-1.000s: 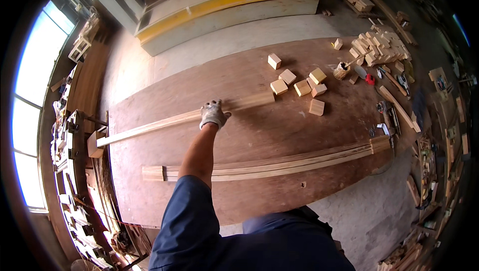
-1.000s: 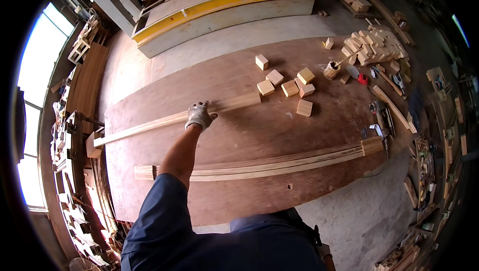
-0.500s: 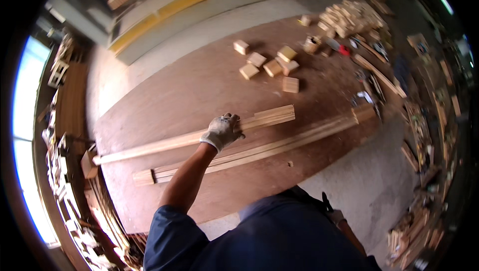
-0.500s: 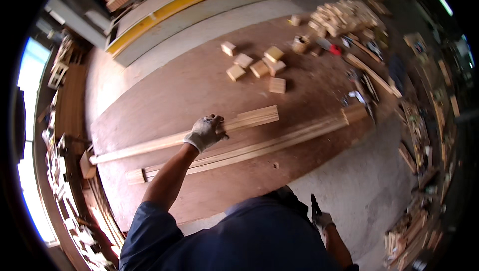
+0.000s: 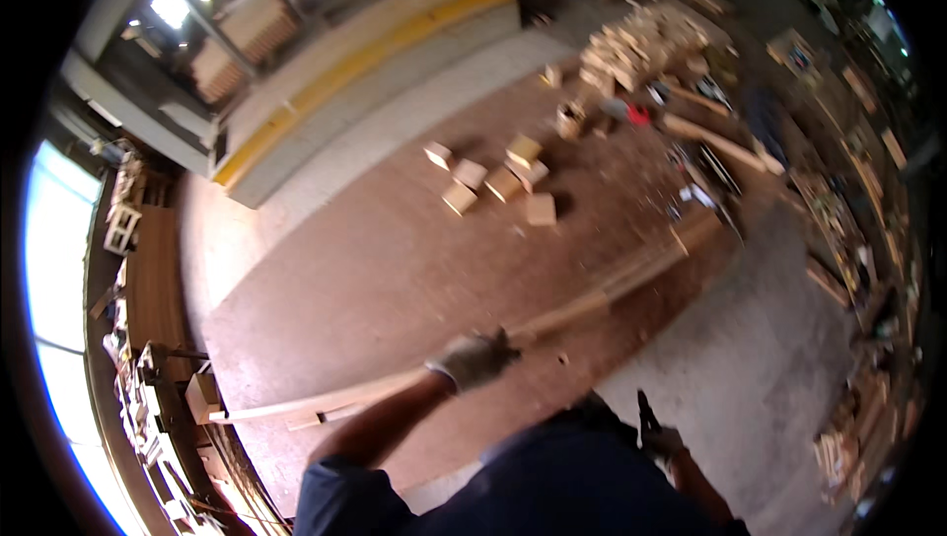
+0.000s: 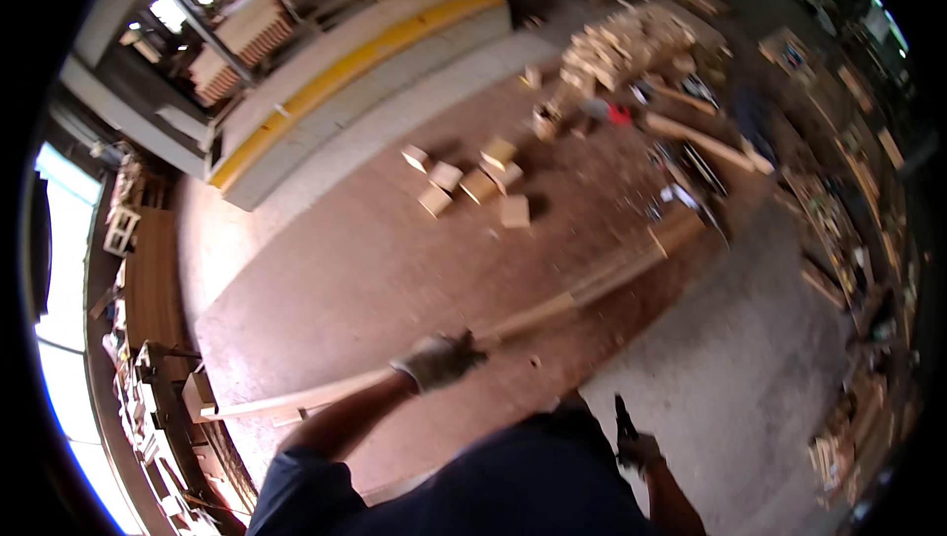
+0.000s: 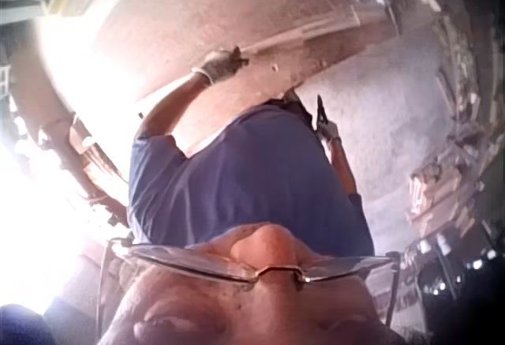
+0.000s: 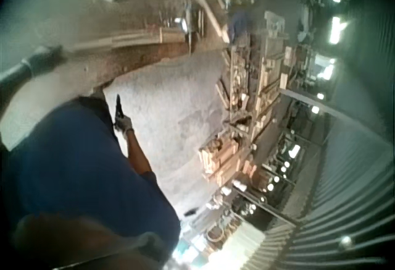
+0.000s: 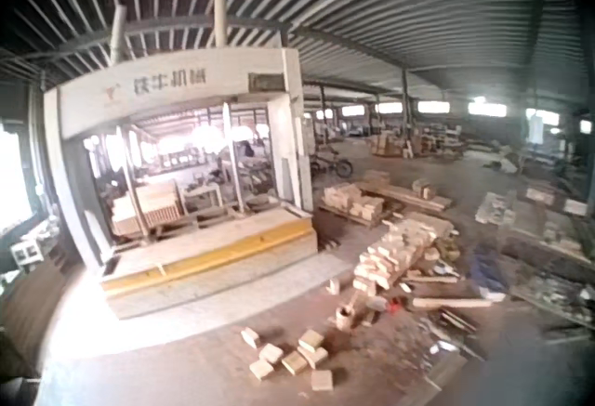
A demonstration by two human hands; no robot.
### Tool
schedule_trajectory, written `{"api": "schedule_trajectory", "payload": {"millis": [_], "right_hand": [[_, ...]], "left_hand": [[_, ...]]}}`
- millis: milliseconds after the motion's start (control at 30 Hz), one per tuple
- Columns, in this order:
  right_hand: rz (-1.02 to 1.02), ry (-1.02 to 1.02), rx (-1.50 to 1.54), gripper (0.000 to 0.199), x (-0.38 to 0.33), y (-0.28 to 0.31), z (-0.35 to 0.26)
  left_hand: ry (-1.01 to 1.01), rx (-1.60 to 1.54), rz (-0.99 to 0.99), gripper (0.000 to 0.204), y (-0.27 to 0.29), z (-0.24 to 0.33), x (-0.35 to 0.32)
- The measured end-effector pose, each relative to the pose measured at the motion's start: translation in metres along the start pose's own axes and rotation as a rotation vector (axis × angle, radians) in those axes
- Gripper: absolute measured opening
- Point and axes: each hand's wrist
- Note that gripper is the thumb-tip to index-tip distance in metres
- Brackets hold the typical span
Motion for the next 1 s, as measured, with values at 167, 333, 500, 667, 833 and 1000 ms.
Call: {"api": "schedule_trajectory", "payload": {"millis": [167,333,500,667,833,1000], "right_hand": [[0.047,0.065,-0.171,0.017,-0.026,-0.011,-0.032],[0.071,0.008,-0.068,0.016,-0.009,-0.007,-0.027],[0.007,0.039,0.194,0.016,0.014,0.005,-0.006],[0.028,0.027,0.144,0.015,-0.015,0.002,-0.032],[0.006,0.113,0.122,0.017,-0.039,-0.007,-0.054],[-0.096,0.25,0.274,0.019,-0.045,-0.008,-0.058]], "left_hand": [[0.636,-0.737,-0.213,0.054,0.075,0.061,0.059],[0.593,-0.809,-0.199,0.05,0.061,0.105,0.092],[0.583,-0.827,-0.098,0.049,0.026,0.122,0.127],[0.646,-0.77,-0.084,0.047,-0.009,0.125,0.142],[0.615,-0.602,0.081,0.041,-0.034,0.127,0.152],[0.426,-0.324,0.061,0.033,-0.029,0.12,0.169]]}}
Point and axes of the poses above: each hand's wrist, its own x-axis towards the middle knuckle, its own y-axis out of the back of the hand, z = x × y, and after that the axes turned 5 degrees about -y, right-handed
